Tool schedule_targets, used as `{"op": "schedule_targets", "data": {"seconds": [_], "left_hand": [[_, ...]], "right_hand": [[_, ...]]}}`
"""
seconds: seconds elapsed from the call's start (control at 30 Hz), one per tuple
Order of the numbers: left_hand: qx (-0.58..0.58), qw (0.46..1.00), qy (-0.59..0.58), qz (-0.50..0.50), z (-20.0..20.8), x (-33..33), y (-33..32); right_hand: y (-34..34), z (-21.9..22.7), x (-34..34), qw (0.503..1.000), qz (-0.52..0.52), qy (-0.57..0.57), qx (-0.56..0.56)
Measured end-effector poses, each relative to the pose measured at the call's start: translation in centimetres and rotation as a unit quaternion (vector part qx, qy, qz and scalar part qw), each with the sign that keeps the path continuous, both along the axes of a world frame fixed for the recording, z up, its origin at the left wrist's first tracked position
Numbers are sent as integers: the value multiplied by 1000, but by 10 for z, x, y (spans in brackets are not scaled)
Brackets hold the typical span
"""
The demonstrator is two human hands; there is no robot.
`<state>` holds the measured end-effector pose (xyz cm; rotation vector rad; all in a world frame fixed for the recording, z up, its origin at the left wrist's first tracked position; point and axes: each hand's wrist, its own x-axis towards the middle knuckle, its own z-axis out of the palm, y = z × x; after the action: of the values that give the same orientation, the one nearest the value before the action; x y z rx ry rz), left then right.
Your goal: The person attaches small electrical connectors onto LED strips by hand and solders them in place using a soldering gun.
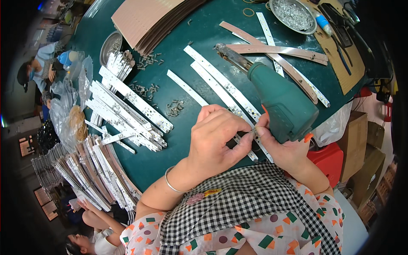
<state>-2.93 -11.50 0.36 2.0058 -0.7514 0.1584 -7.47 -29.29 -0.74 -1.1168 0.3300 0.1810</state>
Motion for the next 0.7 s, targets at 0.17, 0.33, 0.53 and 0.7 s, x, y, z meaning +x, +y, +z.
{"op": "schedule_targets", "data": {"seconds": [0.17,0.33,0.53,0.7], "left_hand": [[66,994,-52,67,-12,29,10],[152,978,-31,138,-35,58,17],[195,968,12,158,-37,57,19],[157,975,7,157,-47,60,16]], "right_hand": [[-4,3,7,969,26,-152,-195],[-8,4,7,975,-13,-157,-154],[-20,5,4,969,-9,-127,-211],[-20,4,6,980,-24,-104,-170]]}}
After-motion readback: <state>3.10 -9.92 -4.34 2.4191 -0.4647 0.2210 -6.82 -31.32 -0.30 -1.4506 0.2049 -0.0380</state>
